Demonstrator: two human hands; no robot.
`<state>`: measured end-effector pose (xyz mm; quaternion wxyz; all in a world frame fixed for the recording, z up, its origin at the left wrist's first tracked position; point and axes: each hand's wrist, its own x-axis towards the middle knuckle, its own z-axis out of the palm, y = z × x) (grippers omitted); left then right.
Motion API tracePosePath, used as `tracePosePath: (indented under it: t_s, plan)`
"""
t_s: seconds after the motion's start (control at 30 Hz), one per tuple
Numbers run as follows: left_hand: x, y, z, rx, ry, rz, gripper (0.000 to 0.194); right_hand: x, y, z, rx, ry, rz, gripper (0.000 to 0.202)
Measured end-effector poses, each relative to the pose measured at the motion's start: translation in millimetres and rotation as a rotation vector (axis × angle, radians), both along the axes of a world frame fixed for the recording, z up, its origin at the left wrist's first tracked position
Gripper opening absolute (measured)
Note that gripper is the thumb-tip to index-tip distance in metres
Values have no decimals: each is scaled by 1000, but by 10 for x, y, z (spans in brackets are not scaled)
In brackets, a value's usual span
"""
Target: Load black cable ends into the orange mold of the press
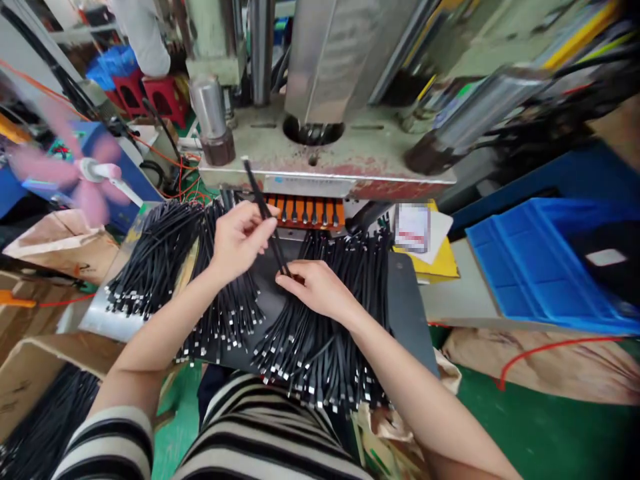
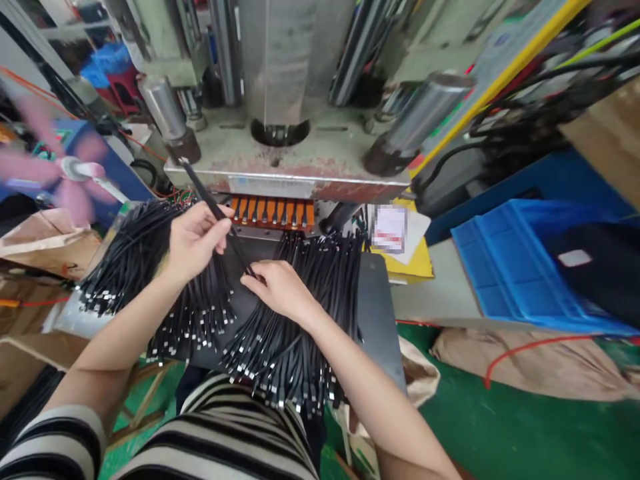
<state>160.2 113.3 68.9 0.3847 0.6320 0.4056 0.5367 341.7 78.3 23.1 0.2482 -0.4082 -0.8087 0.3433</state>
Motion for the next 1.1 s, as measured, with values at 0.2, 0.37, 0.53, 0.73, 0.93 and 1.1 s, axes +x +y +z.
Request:
tracePosePath:
  t_s: [0.2,0.37,0.53,0.73,0.93,1.1]
  plan:
    - [-750,228,-495,-220,206,335,20,280,-33,-145,-86,-112,59,15]
    - [-1119,339,-806,-243,366,517,18,967,-15,-432,60,-41,-512,25]
    - [-1161,380,-995,-193,479,655,32,1375,-106,-923,158,54,-1086,29]
    - [-1203,386,-1099,-146,417,727,71,1119,-62,-1035,134,204,-1081,27]
    - [-1169,292,-1000,-10,407,631,45,971,63,-964,146,217,-1072,24]
    - [-1114,219,-939,4,422,576,31,1098,46,-973,65,233,-1040,30]
